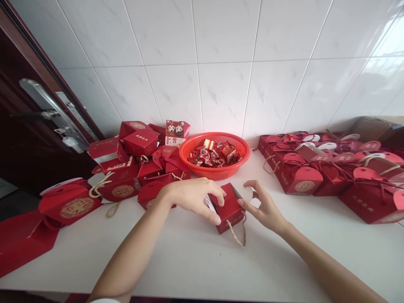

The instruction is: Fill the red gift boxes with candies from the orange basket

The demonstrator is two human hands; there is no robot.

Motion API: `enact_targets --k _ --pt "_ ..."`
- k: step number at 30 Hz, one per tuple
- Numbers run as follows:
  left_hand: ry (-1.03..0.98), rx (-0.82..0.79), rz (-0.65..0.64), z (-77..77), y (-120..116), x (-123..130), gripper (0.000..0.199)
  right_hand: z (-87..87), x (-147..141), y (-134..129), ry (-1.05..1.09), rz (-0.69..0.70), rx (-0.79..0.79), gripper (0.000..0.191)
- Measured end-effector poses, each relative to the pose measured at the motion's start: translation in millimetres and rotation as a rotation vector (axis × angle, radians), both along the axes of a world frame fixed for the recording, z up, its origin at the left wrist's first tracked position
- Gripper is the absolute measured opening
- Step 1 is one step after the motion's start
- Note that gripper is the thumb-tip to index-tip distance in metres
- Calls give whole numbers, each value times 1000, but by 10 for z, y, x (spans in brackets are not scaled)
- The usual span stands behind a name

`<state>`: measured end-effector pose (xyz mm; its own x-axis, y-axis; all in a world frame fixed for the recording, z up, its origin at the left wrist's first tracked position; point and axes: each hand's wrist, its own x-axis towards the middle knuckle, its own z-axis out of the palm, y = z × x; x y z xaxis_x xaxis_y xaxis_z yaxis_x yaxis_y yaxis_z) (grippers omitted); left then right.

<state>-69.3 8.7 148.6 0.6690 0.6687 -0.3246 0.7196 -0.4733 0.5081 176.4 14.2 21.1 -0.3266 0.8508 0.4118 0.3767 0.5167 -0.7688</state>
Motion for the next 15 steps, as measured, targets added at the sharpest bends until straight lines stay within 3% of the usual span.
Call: enact_targets --k 2,5,10,15 --pt "-31 -15 -40 -12 24 -31 55 -33 -9 -5 16 -4 21 43" --pt "-64 -17 -4 -38 65 -48 56 -45 -14 -22 74 9 40 52" --pt "-117 84 156 -153 111 40 47 34 13 -68 43 100 132 26" --pt "-172 102 209 -251 127 130 70 58 15 -94 -47 185 147 30"
